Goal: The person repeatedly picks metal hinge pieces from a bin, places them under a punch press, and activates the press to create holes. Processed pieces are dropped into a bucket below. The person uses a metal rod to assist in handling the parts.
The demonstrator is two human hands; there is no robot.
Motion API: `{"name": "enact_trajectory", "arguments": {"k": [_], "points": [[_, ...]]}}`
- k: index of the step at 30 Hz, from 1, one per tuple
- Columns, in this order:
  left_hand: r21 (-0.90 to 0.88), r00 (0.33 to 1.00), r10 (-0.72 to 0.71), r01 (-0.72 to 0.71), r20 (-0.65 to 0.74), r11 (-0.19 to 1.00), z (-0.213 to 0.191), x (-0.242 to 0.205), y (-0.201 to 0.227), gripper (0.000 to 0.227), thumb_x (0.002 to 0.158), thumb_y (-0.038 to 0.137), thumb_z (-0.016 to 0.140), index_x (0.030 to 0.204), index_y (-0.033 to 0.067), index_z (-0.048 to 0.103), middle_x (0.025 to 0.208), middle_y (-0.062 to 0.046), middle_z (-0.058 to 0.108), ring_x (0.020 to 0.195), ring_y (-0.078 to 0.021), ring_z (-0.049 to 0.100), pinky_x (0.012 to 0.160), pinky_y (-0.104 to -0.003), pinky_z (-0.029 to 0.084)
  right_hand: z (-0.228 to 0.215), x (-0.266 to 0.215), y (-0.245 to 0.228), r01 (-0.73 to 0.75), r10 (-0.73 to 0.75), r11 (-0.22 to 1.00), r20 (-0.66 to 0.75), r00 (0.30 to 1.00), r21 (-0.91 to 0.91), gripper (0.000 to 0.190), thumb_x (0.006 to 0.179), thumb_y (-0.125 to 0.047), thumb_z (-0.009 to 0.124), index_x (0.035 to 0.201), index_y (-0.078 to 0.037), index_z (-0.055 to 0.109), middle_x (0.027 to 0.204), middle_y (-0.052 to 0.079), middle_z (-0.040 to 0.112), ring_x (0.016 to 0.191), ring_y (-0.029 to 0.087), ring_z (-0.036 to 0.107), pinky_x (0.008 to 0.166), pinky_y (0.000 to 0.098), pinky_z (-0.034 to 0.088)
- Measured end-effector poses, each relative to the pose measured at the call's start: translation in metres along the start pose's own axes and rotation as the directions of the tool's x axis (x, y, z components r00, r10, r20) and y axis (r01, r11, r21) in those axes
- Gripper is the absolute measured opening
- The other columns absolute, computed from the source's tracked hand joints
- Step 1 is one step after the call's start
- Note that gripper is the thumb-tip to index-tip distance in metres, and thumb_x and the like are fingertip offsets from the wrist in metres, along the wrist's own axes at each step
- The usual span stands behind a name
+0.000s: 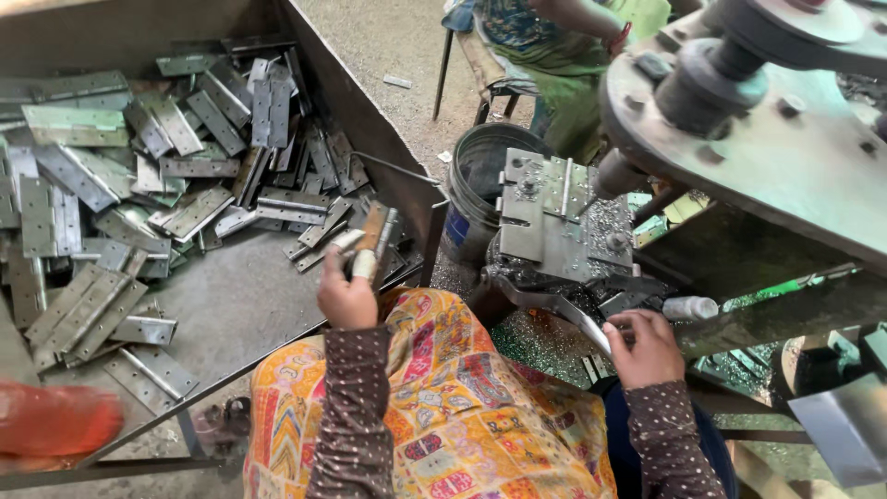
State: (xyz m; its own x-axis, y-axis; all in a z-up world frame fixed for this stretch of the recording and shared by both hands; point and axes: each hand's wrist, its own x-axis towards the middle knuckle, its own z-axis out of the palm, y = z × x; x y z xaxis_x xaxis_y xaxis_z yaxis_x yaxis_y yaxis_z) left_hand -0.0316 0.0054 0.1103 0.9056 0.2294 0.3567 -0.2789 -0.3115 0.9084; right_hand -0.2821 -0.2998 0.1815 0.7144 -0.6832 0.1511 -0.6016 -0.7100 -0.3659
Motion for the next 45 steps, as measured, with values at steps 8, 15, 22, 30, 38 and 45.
{"name": "enact_trajectory", "arguments": {"k": [8,15,22,30,38,45], "points": [[-0.122,0.976,0.111,-0.089,0.187,0.989,0.077,-0.071,0.101,0.026,0.088,0.022,0.073,0.111,0.0106,0.075,0.102,-0.008,0.074,0.094,-0.0224,0.068,0.084,-0.036,0.054,-0.007,-0.004,-0.002,0.178,-0.167,0.979,-0.118,0.979,0.098,0.018,0.086,-0.028,0.069,0.097,-0.013,0.072,0.111,0.006,0.065,0.095,0.024,0.067,0.080,0.0367,0.055],[0.464,0.736,0.341,-0.649,0.585,0.603,0.156,-0.092,0.113,0.052,0.094,0.041,0.052,0.125,0.0010,0.064,0.141,-0.019,0.056,0.119,-0.0321,0.057,0.102,-0.047,0.041,-0.007,-0.003,0.004,0.156,-0.151,0.984,-0.068,0.986,0.084,0.021,0.084,-0.030,0.070,0.099,-0.015,0.071,0.114,0.006,0.062,0.096,0.028,0.066,0.083,0.0397,0.054],[0.319,0.564,0.328,-0.759,0.758,0.568,0.158,-0.141,0.111,0.058,0.101,0.047,0.042,0.125,-0.0018,0.061,0.147,-0.018,0.049,0.138,-0.0323,0.043,0.119,-0.053,0.023,0.005,0.006,0.013,0.087,-0.075,0.993,0.151,0.986,-0.074,0.034,0.088,-0.039,0.066,0.110,-0.013,0.067,0.123,0.006,0.058,0.099,0.023,0.066,0.084,0.0386,0.054],[0.321,0.556,0.295,-0.753,0.777,0.574,0.211,-0.126,0.118,0.041,0.096,0.025,0.047,0.124,-0.0017,0.063,0.142,-0.020,0.055,0.131,-0.0319,0.052,0.113,-0.050,0.032,0.006,0.003,0.012,0.126,-0.107,0.981,0.131,0.986,-0.147,0.037,0.089,-0.041,0.062,0.113,-0.012,0.066,0.123,0.006,0.058,0.100,0.025,0.066,0.082,0.0383,0.056],[0.290,0.573,0.332,-0.734,0.749,0.614,0.214,-0.127,0.109,0.036,0.094,0.021,0.050,0.119,0.0004,0.066,0.139,-0.018,0.058,0.127,-0.0314,0.056,0.110,-0.048,0.038,0.034,0.010,0.039,0.108,-0.041,0.973,0.307,0.951,-0.204,0.045,0.092,-0.044,0.060,0.123,-0.010,0.058,0.101,0.009,0.070,0.081,0.027,0.071,0.071,0.0416,0.058],[0.251,0.581,0.380,-0.728,0.719,0.638,0.209,-0.121,0.115,0.031,0.093,0.018,0.051,0.110,0.0004,0.070,0.137,-0.019,0.060,0.123,-0.0322,0.059,0.109,-0.048,0.040,0.132,-0.057,0.089,-0.233,0.238,0.970,0.471,0.849,-0.069,0.045,0.091,-0.038,0.062,0.125,-0.011,0.053,0.080,0.014,0.075,0.062,0.028,0.074,0.057,0.0409,0.062]]}}
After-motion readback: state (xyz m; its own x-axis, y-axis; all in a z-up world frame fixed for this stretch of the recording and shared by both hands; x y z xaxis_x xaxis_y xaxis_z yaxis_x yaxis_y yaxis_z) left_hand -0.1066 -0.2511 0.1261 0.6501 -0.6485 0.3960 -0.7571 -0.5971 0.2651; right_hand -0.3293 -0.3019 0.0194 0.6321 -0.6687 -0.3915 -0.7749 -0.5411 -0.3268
